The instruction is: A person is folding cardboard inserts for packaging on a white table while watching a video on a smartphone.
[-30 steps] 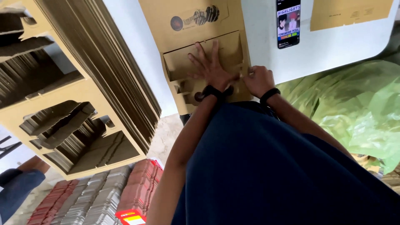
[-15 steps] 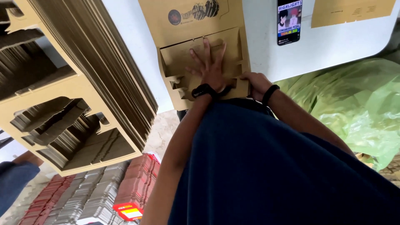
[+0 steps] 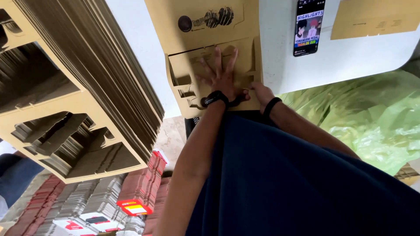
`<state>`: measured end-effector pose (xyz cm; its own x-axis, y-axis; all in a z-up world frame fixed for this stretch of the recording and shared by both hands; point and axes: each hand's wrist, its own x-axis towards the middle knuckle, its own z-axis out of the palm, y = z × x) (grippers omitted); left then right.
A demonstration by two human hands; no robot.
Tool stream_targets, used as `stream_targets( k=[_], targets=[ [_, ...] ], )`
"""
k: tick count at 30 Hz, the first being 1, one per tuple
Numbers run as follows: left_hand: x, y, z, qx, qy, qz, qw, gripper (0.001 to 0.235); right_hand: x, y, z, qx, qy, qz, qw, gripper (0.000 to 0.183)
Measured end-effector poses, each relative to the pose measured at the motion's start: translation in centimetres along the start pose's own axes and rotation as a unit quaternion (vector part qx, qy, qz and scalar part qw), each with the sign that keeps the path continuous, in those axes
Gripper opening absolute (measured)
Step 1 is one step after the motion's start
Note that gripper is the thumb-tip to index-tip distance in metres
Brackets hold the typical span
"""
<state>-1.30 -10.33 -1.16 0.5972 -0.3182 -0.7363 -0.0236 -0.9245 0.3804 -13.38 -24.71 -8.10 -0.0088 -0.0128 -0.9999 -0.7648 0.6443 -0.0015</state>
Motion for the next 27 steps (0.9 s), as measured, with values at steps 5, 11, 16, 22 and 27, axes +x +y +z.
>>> stream_targets(
  k=[5, 11, 16, 22, 27],
  targets=[
    [0.3, -0.2, 0.7, 0.024, 0.034, 0.005, 0.999, 0.153, -0.9, -1.2, -0.3, -0.048, -0.053, 0.034, 0.997, 0.021],
    [2.0, -0.4, 1.3, 0.046, 0.000, -0.018, 0.999, 0.149, -6.9, -5.7, 2.1, -0.085, -0.119, 0.034, 0.989, 0.026],
    [0.6, 0.7, -1.8, -0.005, -0.051, -0.016, 0.999, 0.134, -6.1, -4.9, 0.4, -0.266, -0.029, -0.033, 0.963, 0.073],
    [-1.1, -0.2, -3.1, -0.048, -0.011, 0.040, 0.998, 0.129, -8.4, -7.1, 0.9, -0.435, 0.077, -0.208, 0.872, 0.073],
    [-11.7, 4.1, -12.7, -0.282, 0.109, 0.260, 0.917, 0.042, -6.8, -6.8, 0.9, -0.425, 0.107, -0.233, 0.868, 0.059]
  ],
)
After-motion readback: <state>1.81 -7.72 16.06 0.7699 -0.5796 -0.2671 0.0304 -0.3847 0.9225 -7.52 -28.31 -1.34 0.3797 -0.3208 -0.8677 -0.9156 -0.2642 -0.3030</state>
